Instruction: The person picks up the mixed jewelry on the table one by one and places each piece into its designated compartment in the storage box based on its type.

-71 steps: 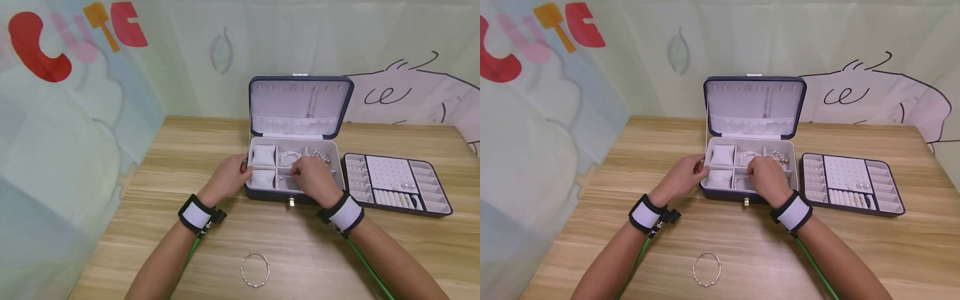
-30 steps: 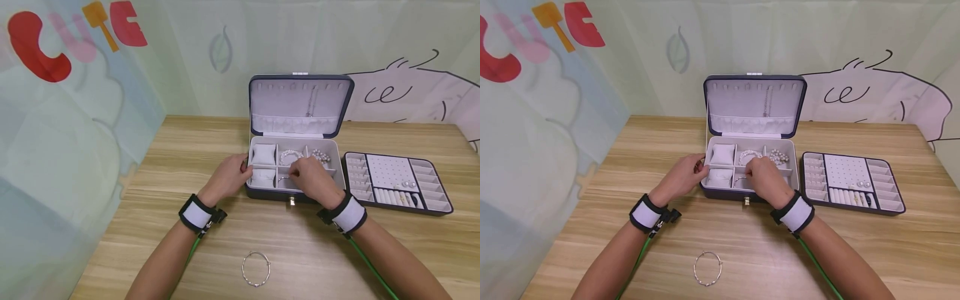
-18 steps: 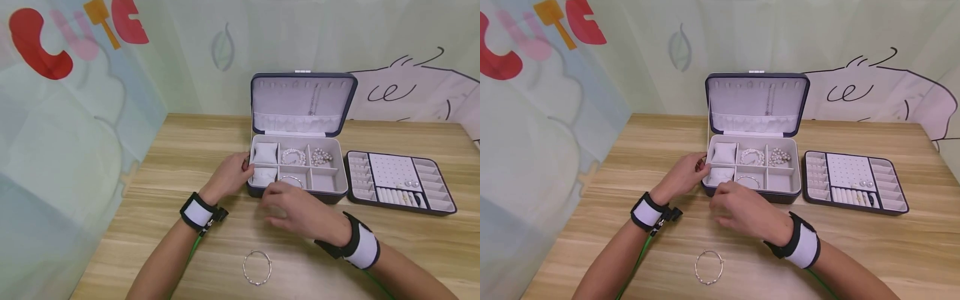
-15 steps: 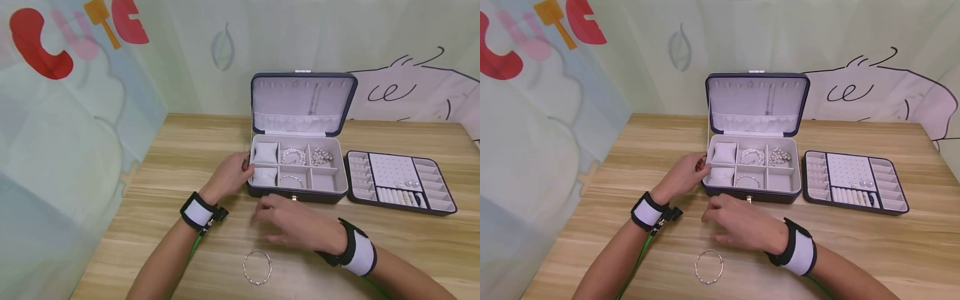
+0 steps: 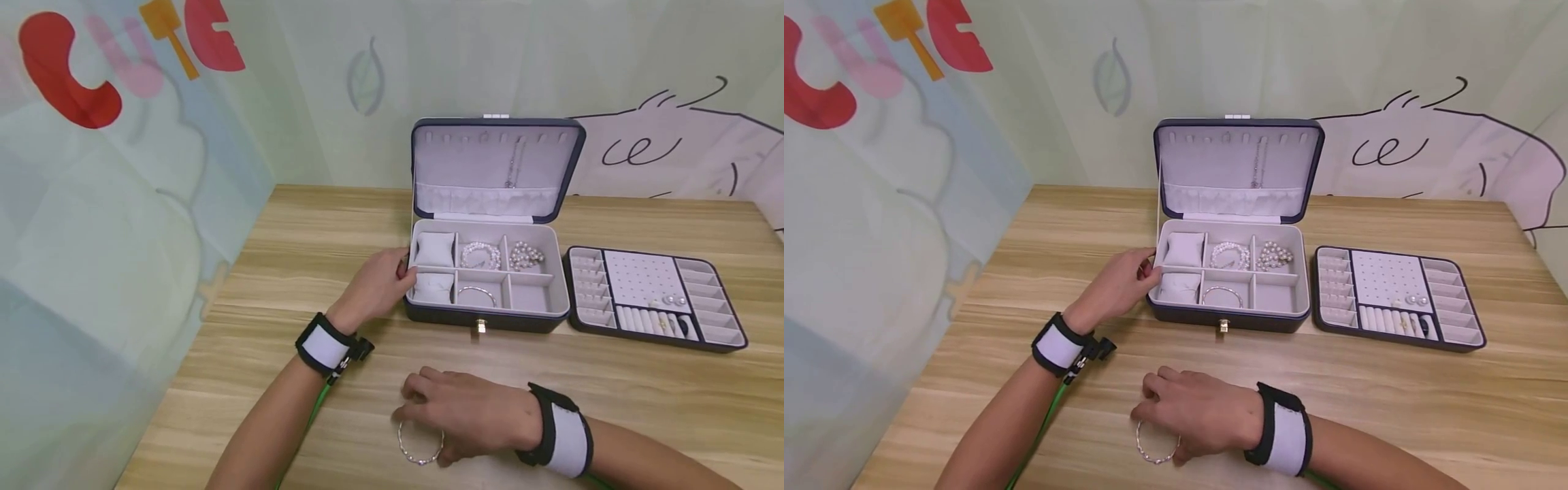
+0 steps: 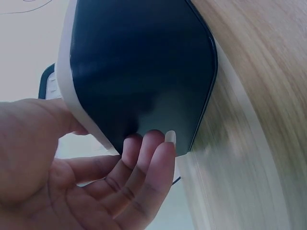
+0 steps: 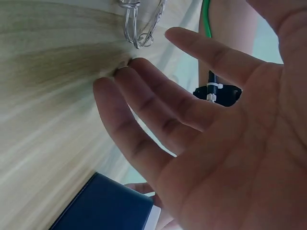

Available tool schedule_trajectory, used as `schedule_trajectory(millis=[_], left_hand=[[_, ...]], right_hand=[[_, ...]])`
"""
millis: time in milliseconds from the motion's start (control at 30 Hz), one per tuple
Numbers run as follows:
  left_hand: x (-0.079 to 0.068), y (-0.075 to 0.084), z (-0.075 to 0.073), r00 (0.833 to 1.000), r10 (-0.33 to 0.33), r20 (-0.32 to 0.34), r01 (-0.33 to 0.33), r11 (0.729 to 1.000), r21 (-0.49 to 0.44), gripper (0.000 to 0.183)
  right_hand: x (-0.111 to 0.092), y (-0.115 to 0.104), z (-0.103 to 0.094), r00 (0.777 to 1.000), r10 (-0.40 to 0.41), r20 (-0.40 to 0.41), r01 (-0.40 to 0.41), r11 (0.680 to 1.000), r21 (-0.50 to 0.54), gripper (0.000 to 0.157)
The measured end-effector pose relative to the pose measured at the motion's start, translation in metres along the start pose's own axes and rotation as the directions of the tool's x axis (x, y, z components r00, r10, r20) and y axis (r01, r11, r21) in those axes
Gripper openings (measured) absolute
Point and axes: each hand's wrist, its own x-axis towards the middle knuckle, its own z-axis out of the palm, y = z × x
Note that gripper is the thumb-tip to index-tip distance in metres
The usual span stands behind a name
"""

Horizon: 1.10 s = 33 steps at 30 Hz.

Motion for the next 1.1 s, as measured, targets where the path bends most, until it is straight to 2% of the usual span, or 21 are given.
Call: schedule_trajectory(millis=[400,733,1000,1100], left_hand=[[-0.0006,0.0012,-0.0011,1.0,0.0,0.0,0.0,1.0,0.003,0.019],[-0.0009,0.0006,-0.0001,1.0,-0.008,0.006,0.008,1.0,-0.003,0.018],[-0.0002,-0.0008,0.0,1.0,0.0,0.005,0.0,1.0,-0.011,0.019],[-0.0003,-0.001,0.0005,1.0,-0.003,0.009,0.004,1.0,-0.01,0.019]], right_hand=[[0.0019,-0.0009,0.0039,0.998,-0.046,-0.035,0.043,0.995,-0.091,0.07],[0.0054,0.0007,0.0046,0.998,-0.042,-0.036,0.04,0.998,-0.05,0.059],[0.0064,-0.0016,0.0057,0.999,-0.019,-0.04,0.016,0.998,-0.067,0.055],[0.0092,-0.0014,0.0053,1.0,0.005,-0.016,-0.005,1.0,-0.014,0.041]])
